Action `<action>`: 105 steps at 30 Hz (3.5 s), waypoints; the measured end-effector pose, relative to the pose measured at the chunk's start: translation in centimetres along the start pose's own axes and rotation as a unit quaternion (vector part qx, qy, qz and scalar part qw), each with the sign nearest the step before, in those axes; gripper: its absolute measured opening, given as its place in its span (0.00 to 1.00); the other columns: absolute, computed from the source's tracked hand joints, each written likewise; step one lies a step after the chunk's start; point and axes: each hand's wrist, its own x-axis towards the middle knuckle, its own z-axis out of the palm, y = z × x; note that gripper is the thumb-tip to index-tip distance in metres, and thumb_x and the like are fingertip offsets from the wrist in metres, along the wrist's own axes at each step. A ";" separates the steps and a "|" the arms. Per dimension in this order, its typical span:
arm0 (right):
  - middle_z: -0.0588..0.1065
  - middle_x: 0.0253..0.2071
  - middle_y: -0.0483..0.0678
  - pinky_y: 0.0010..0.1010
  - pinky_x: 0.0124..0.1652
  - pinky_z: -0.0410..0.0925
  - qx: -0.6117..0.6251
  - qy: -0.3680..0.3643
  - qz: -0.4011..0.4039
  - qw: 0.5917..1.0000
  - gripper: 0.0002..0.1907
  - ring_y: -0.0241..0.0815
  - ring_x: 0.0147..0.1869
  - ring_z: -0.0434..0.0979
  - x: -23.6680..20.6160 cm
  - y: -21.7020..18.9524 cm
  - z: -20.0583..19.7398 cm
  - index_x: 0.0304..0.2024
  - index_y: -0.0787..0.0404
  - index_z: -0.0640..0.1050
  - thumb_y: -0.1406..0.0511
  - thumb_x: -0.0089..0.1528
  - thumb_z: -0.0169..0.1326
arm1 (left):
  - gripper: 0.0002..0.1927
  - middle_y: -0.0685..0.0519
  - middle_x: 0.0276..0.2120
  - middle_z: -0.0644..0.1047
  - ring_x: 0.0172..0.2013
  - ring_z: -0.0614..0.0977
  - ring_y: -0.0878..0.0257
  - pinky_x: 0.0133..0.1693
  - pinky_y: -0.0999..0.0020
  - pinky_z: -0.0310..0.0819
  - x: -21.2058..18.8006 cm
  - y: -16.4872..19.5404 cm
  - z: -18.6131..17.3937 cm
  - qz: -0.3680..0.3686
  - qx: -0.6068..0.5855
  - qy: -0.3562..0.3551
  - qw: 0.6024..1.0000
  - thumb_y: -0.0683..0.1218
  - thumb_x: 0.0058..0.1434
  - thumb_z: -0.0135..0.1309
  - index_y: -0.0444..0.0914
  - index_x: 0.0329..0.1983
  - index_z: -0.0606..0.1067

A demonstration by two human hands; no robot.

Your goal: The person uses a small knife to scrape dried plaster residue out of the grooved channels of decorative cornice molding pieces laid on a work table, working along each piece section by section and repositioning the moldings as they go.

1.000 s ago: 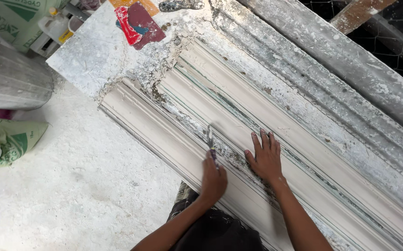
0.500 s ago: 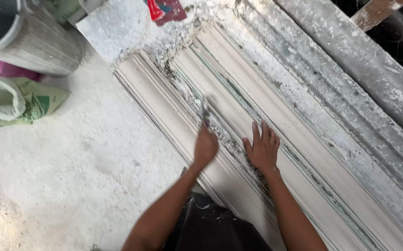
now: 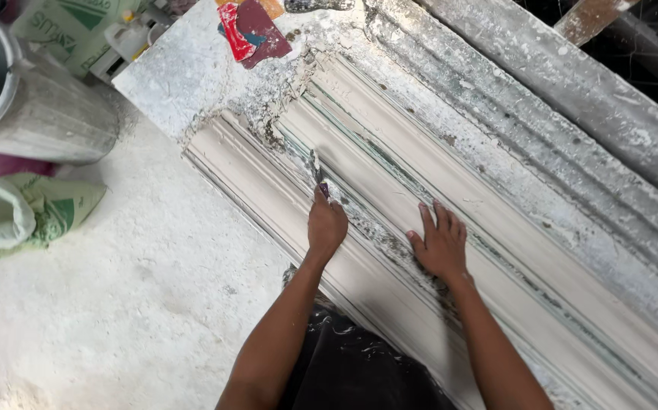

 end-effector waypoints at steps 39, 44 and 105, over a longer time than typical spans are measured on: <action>0.38 0.79 0.67 0.80 0.65 0.35 0.041 0.133 0.571 0.809 0.36 0.80 0.79 0.27 -27.4 -8.0 3.4 0.77 0.51 0.53 0.45 0.70 0.34 | 0.07 0.39 0.40 0.79 0.29 0.83 0.53 0.22 0.59 0.80 -15.1 5.8 3.5 0.656 0.053 -0.355 0.664 0.41 0.66 0.52 0.35 0.45 0.75; 0.39 0.79 0.67 0.79 0.66 0.36 0.027 0.135 0.559 0.818 0.36 0.79 0.80 0.28 -27.7 -8.4 4.1 0.77 0.49 0.53 0.45 0.69 0.33 | 0.08 0.42 0.50 0.76 0.37 0.84 0.45 0.30 0.50 0.81 -5.0 5.9 -1.4 0.620 0.180 -0.464 0.606 0.45 0.68 0.49 0.41 0.49 0.73; 0.74 0.61 0.54 0.37 0.56 0.71 0.188 0.426 0.566 0.681 0.17 0.49 0.61 0.76 -112.7 58.0 -14.9 0.61 0.60 0.75 0.62 0.71 0.48 | 0.18 0.44 0.40 0.76 0.25 0.83 0.53 0.21 0.57 0.78 -96.9 42.4 50.0 0.681 0.196 -0.402 0.580 0.42 0.66 0.50 0.42 0.59 0.72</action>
